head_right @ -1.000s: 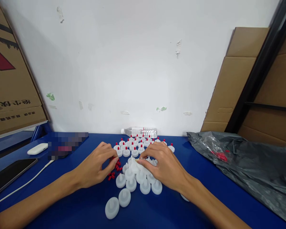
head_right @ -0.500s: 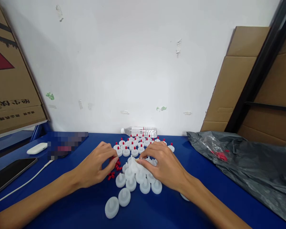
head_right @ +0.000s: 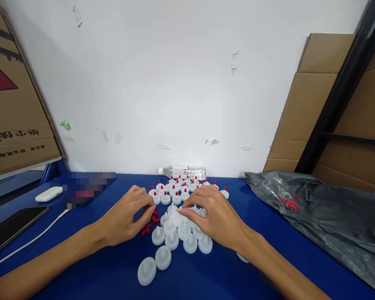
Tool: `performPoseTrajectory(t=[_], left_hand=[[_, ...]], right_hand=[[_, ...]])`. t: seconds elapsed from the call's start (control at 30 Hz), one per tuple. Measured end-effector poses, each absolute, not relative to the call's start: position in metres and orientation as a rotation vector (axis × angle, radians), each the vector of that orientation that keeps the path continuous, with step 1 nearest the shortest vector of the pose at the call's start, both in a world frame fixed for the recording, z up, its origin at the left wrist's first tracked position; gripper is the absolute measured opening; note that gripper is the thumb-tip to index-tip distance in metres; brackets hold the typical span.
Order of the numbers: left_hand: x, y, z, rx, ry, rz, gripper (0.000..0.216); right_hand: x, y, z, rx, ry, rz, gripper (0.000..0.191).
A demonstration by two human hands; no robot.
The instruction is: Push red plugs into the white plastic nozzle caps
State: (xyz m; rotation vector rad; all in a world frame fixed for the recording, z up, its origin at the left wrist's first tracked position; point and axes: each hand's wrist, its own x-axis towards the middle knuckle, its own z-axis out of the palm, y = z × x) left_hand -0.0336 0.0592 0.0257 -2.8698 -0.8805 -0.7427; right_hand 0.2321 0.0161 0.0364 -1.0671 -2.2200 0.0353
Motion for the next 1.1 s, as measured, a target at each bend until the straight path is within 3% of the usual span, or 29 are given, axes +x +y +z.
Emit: performPoseTrajectory(t=[1.1], left_hand=[[-0.034,0.057,0.025,-2.857,-0.892,-0.738,0.023]], right_hand=[[0.237,0.011,0.045,-1.067,-2.303,0.043,0.026]])
